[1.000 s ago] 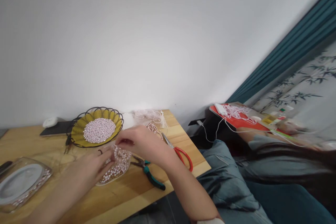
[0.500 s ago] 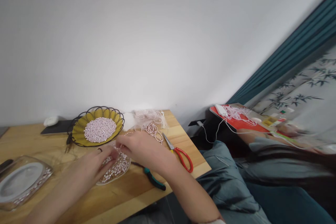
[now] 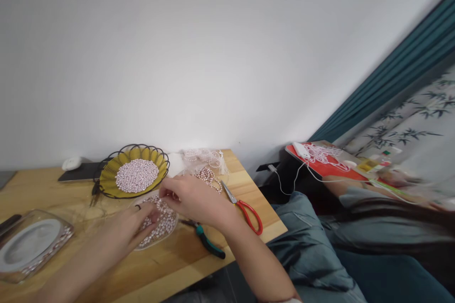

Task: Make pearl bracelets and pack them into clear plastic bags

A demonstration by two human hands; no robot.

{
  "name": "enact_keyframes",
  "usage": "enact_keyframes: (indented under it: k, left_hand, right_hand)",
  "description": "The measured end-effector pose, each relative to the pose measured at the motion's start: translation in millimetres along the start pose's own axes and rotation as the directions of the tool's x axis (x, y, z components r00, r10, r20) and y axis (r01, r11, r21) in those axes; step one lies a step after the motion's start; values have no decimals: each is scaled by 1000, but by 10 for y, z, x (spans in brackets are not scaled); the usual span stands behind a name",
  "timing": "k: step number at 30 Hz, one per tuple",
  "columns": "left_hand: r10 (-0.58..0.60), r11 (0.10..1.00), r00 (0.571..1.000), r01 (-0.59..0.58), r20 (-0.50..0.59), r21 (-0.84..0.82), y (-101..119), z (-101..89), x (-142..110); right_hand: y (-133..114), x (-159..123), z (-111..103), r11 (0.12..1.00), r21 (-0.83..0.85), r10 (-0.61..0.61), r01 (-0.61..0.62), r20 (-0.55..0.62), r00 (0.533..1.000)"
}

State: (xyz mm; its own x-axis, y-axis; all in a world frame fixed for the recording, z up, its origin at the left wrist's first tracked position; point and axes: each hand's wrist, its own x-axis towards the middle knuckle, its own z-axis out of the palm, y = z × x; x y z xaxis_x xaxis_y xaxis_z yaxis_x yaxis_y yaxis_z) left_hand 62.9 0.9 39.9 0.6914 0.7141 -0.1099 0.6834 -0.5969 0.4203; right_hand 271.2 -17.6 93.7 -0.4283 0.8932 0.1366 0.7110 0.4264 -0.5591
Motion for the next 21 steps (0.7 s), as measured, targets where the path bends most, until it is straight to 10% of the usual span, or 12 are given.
enact_keyframes:
  k: [9,15,21]
  left_hand:
    - [-46,997,999,45,20,66,50,-43,50]
    - [31,998,999,-30,-26,50,41,-64,47]
    - [174,982,978,-180,-114,-48,-19,-8,1]
  right_hand:
    - [-47,-128,-161,770,634,32,77,-159,987]
    - [-101,-91,26,685,722,0,-95,131,991]
    - [-38,-73,98,817,562,113,-128,62,992]
